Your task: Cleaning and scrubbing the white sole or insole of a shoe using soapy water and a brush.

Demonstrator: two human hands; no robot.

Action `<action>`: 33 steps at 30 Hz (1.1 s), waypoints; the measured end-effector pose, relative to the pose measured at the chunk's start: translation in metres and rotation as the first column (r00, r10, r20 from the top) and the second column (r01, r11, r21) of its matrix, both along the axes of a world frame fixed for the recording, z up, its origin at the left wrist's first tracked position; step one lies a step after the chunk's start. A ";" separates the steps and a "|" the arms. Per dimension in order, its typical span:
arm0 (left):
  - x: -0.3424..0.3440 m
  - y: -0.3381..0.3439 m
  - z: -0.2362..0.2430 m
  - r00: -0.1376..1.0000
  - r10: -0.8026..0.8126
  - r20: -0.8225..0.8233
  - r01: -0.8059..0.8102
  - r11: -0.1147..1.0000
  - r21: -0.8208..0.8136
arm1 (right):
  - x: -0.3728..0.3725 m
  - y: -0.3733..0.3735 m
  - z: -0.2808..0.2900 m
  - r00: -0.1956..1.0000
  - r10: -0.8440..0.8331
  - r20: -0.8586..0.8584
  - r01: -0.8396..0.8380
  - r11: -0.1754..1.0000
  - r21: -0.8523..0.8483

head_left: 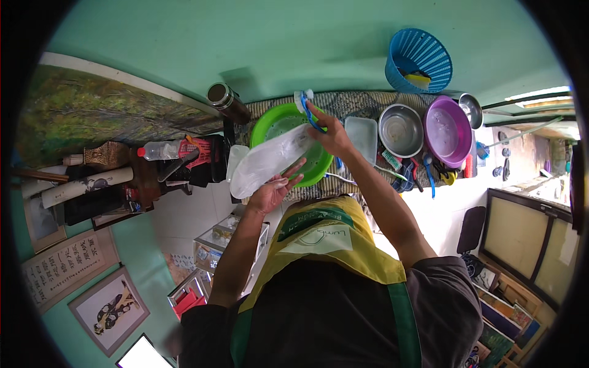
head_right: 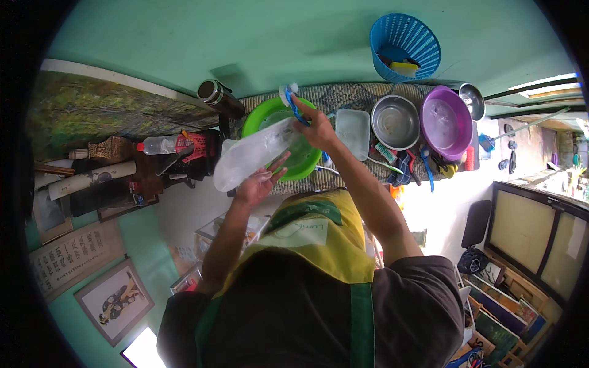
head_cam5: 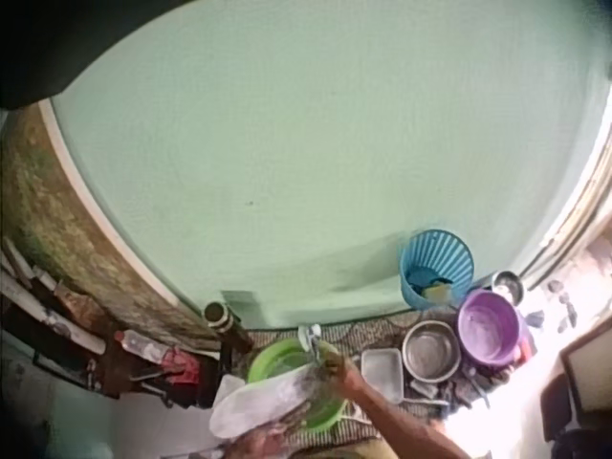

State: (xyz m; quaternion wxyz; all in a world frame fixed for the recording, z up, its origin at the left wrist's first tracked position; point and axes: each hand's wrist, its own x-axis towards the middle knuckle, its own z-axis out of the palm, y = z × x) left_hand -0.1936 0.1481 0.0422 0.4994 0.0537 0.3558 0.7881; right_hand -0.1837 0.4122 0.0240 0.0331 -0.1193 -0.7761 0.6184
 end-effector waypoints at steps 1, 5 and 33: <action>0.004 0.002 0.000 1.000 -0.003 -0.004 0.003 1.000 0.000 | -0.003 0.003 0.001 1.000 -0.008 0.008 0.007 1.000 0.024; 0.007 0.005 -0.001 0.995 0.076 -0.067 -0.068 0.991 0.113 | -0.013 0.006 0.003 0.989 0.021 -0.143 -0.023 1.000 -0.012; 0.069 0.128 -0.035 0.890 0.376 0.256 -0.439 0.858 0.267 | 0.102 0.040 0.044 0.916 0.360 0.176 -0.394 0.725 0.566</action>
